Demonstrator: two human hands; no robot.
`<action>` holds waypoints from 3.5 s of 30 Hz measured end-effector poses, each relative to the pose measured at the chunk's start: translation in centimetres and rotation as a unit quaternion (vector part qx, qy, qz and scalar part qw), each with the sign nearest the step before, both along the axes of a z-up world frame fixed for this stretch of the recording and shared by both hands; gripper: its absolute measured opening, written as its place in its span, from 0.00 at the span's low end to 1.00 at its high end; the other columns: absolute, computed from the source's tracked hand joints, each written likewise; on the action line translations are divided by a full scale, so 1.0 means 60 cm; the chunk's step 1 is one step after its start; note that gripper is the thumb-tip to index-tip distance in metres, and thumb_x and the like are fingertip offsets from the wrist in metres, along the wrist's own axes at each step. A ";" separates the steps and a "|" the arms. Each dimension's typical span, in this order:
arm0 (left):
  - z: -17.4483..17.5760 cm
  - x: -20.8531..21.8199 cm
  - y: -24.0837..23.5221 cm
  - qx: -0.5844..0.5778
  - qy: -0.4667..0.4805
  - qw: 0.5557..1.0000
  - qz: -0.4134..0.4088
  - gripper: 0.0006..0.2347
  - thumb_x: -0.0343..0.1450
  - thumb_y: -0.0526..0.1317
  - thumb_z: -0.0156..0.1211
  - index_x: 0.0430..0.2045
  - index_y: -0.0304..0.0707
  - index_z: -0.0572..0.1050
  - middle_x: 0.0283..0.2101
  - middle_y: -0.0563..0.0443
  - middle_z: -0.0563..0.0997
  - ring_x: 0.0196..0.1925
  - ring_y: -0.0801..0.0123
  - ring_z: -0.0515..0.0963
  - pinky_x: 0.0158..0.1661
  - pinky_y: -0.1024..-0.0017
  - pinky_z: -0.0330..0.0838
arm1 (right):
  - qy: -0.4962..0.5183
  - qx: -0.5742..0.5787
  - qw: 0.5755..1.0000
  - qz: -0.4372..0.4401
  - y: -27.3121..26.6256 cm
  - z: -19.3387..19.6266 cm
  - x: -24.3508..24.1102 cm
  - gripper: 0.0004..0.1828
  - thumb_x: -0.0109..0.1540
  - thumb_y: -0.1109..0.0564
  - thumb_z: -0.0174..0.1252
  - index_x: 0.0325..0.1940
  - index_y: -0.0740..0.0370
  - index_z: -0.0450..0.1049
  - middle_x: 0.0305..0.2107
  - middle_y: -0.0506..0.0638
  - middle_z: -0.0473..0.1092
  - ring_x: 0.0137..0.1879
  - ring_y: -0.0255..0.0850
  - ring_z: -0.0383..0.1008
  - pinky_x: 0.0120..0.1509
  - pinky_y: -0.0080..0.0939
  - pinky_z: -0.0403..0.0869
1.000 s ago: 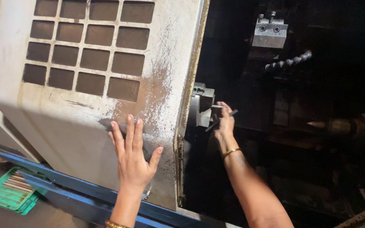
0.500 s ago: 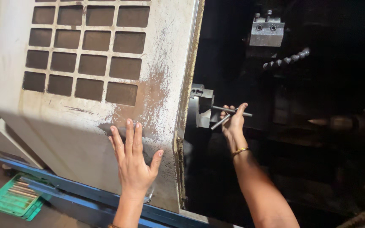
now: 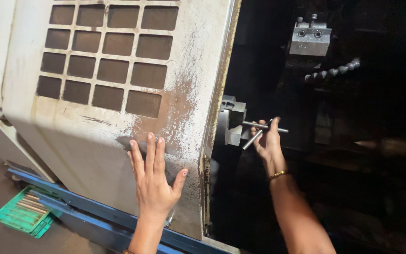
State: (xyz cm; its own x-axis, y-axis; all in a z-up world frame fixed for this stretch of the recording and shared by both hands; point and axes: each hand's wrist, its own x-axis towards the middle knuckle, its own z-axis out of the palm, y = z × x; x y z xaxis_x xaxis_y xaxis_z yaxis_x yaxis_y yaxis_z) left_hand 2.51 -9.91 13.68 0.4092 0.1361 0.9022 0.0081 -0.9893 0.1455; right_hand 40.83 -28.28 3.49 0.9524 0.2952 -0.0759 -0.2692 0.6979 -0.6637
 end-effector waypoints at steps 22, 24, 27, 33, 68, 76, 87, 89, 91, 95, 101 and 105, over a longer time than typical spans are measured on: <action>0.002 -0.006 0.000 0.005 0.003 1.000 0.012 0.35 0.73 0.58 0.54 0.73 0.40 0.54 0.78 0.44 0.52 0.79 0.32 0.44 0.74 0.37 0.39 | -0.160 -0.179 0.938 -0.251 0.061 -0.098 -0.018 0.34 0.71 0.46 0.65 0.68 0.74 0.62 0.32 0.60 0.58 0.36 0.48 0.56 0.37 0.49 0.56; -0.002 -0.007 0.000 0.005 0.006 1.000 0.013 0.35 0.74 0.59 0.54 0.73 0.41 0.54 0.78 0.44 0.52 0.79 0.32 0.44 0.74 0.37 0.39 | -0.240 -0.173 0.910 -0.292 0.062 -0.118 -0.033 0.39 0.68 0.49 0.66 0.75 0.68 0.57 0.46 0.59 0.65 0.49 0.44 0.65 0.54 0.43 0.67; -0.003 -0.006 0.001 0.008 0.004 1.000 0.017 0.35 0.74 0.59 0.53 0.74 0.41 0.53 0.78 0.44 0.52 0.79 0.32 0.45 0.74 0.37 0.40 | -0.312 -0.252 0.866 -0.298 0.077 -0.111 -0.067 0.50 0.65 0.51 0.66 0.81 0.64 0.43 0.58 0.64 0.67 0.61 0.49 0.70 0.67 0.45 0.69; -0.002 -0.005 -0.001 0.014 0.004 1.000 0.026 0.35 0.74 0.60 0.52 0.74 0.41 0.54 0.78 0.45 0.53 0.79 0.32 0.45 0.74 0.37 0.40 | -0.350 -0.354 0.837 -0.227 0.096 -0.050 -0.137 0.61 0.65 0.51 0.66 0.82 0.55 0.24 0.69 0.78 0.53 0.73 0.62 0.60 0.74 0.49 0.61; -0.007 -0.009 -0.001 0.010 -0.001 1.000 0.024 0.35 0.74 0.58 0.54 0.73 0.41 0.54 0.78 0.46 0.53 0.79 0.32 0.46 0.74 0.37 0.42 | -0.336 -0.407 0.829 -0.188 0.080 -0.047 -0.134 0.62 0.64 0.44 0.64 0.81 0.49 0.20 0.58 0.80 0.66 0.62 0.66 0.73 0.68 0.52 0.68; 0.001 -0.014 -0.008 0.015 -0.002 0.999 0.031 0.35 0.73 0.58 0.54 0.73 0.42 0.54 0.78 0.46 0.53 0.78 0.32 0.46 0.73 0.38 0.42 | -0.321 -0.428 0.824 -0.188 0.076 -0.034 -0.145 0.63 0.62 0.43 0.64 0.81 0.49 0.21 0.55 0.81 0.67 0.61 0.69 0.73 0.65 0.53 0.70; 0.002 -0.016 -0.009 0.021 -0.005 0.999 0.038 0.35 0.73 0.59 0.54 0.73 0.42 0.53 0.78 0.46 0.53 0.78 0.32 0.46 0.73 0.38 0.42 | -0.322 -0.414 0.834 -0.171 0.076 -0.035 -0.141 0.62 0.63 0.43 0.63 0.81 0.52 0.20 0.57 0.82 0.65 0.62 0.68 0.72 0.68 0.52 0.69; 0.001 -0.017 -0.010 0.021 -0.009 0.999 0.035 0.35 0.73 0.59 0.54 0.73 0.42 0.54 0.78 0.46 0.53 0.78 0.32 0.46 0.73 0.39 0.43 | -0.340 -0.411 0.826 -0.183 0.078 -0.039 -0.136 0.62 0.64 0.45 0.63 0.80 0.53 0.19 0.61 0.83 0.60 0.64 0.70 0.69 0.68 0.52 0.67; 0.000 -0.015 -0.007 0.020 -0.002 0.999 0.040 0.35 0.73 0.59 0.54 0.73 0.42 0.54 0.78 0.46 0.53 0.78 0.33 0.47 0.73 0.39 0.43 | -0.378 -0.405 0.805 -0.212 0.081 -0.046 -0.132 0.62 0.66 0.47 0.64 0.80 0.54 0.18 0.67 0.86 0.52 0.67 0.72 0.64 0.69 0.54 0.65; 0.002 -0.015 -0.008 0.016 -0.005 0.999 0.034 0.35 0.73 0.59 0.54 0.73 0.42 0.54 0.77 0.46 0.53 0.78 0.32 0.47 0.73 0.38 0.42 | -0.321 -0.404 0.840 -0.169 0.082 -0.046 -0.127 0.63 0.63 0.45 0.63 0.80 0.52 0.18 0.65 0.81 0.58 0.67 0.67 0.68 0.71 0.51 0.66; 0.001 -0.014 -0.006 0.017 -0.006 0.999 0.028 0.35 0.73 0.58 0.54 0.73 0.41 0.54 0.77 0.46 0.53 0.78 0.32 0.46 0.73 0.37 0.43 | -0.358 -0.405 0.818 -0.195 0.084 -0.045 -0.126 0.62 0.64 0.46 0.64 0.80 0.53 0.19 0.68 0.82 0.53 0.67 0.69 0.66 0.70 0.53 0.65; 0.000 -0.010 -0.004 0.016 -0.004 0.999 0.031 0.35 0.73 0.58 0.54 0.73 0.42 0.54 0.78 0.46 0.53 0.78 0.33 0.46 0.73 0.37 0.42 | -0.328 -0.399 0.839 -0.173 0.084 -0.050 -0.124 0.63 0.62 0.45 0.63 0.81 0.53 0.19 0.66 0.79 0.57 0.67 0.65 0.69 0.70 0.51 0.67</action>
